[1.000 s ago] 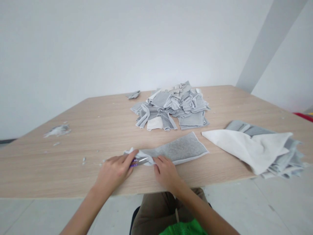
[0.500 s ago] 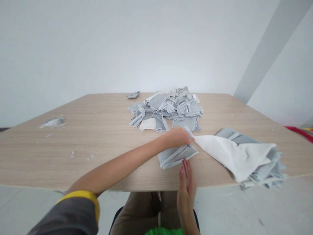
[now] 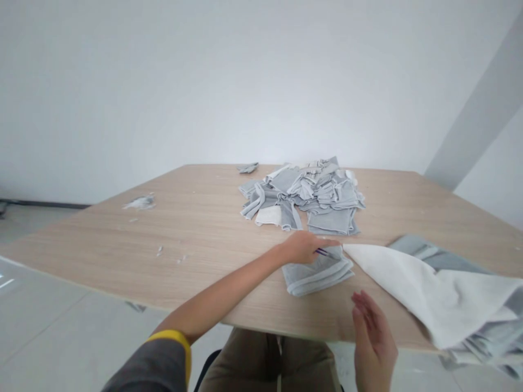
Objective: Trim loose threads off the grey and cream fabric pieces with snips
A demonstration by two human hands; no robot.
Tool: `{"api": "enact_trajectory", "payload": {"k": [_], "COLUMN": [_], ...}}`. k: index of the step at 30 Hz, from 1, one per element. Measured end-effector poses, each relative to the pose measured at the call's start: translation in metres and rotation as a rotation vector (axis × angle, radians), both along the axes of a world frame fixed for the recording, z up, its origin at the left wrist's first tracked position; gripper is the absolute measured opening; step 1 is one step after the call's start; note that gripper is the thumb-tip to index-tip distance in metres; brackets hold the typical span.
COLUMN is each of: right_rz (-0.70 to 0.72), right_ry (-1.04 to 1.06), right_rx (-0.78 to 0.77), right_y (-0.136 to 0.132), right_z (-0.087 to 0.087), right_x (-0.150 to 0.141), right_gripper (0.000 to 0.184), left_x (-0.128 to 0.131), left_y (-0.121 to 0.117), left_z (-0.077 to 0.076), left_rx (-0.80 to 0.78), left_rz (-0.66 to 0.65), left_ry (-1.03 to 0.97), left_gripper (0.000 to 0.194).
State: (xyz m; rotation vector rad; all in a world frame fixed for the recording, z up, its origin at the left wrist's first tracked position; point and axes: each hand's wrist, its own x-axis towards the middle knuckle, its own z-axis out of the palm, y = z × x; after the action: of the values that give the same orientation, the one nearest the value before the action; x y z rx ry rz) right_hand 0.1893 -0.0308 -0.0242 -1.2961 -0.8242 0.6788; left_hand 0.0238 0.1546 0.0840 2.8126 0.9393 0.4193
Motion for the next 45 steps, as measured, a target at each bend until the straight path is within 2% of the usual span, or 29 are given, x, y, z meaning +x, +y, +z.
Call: {"api": "enact_trajectory", "payload": {"k": [3,6,8,11,16,19,23,27,32,37,41,45], "right_rz": [0.000,-0.014,0.014,0.133,0.333,0.427,0.530,0.550,0.404,0.223,0.198,0.152], "right_ry": [-0.139,-0.377,-0.554,-0.777,-1.045,-1.123,-1.179,-1.234,-1.247,-1.220,-1.062,-0.676], "right_rx": [0.021,0.094,0.168,0.240,0.212,0.178,0.082,-0.009,-0.023,-0.114,-0.073,0.017], "right_y": [0.011,0.027,0.042,0.069,0.115,0.137,0.157,0.160,0.145,0.125,0.113,0.103], "right_z": [0.003,0.014,0.023,0.030,0.027,0.025,0.018,0.001,-0.020,-0.026,-0.024,-0.014], "right_x": [0.002,0.004,0.006,0.011,0.022,0.028,0.035,0.040,0.027,-0.011,-0.035,-0.035], "right_gripper": [0.054,0.046,0.041,0.039,0.044,0.044,0.046,0.048,0.049,0.049,0.051,0.057], "left_x": [-0.030,-0.054,-0.066,-0.081,-0.100,-0.106,-0.105,-0.101,-0.099,-0.102,-0.110,-0.116], "left_y": [-0.012,-0.020,-0.019,-0.009,0.007,0.008,0.005,0.006,0.006,0.007,0.010,0.013], "left_z": [0.011,0.006,-0.005,-0.025,-0.059,-0.079,-0.095,-0.098,-0.097,-0.093,-0.090,-0.090], "left_rx": [-0.069,-0.140,-0.185,-0.261,-0.432,-0.542,-0.653,-0.684,-0.647,-0.595,-0.562,-0.542], "left_rz": [0.061,0.150,0.229,0.340,0.434,0.458,0.447,0.402,0.336,0.328,0.374,0.398], "left_ry": [-0.164,-0.334,-0.446,-0.592,-0.752,-0.799,-0.818,-0.812,-0.791,-0.789,-0.800,-0.801], "left_gripper": [0.045,0.034,0.032,0.028,0.036,0.036,0.036,0.035,0.034,0.033,0.034,0.035]}}
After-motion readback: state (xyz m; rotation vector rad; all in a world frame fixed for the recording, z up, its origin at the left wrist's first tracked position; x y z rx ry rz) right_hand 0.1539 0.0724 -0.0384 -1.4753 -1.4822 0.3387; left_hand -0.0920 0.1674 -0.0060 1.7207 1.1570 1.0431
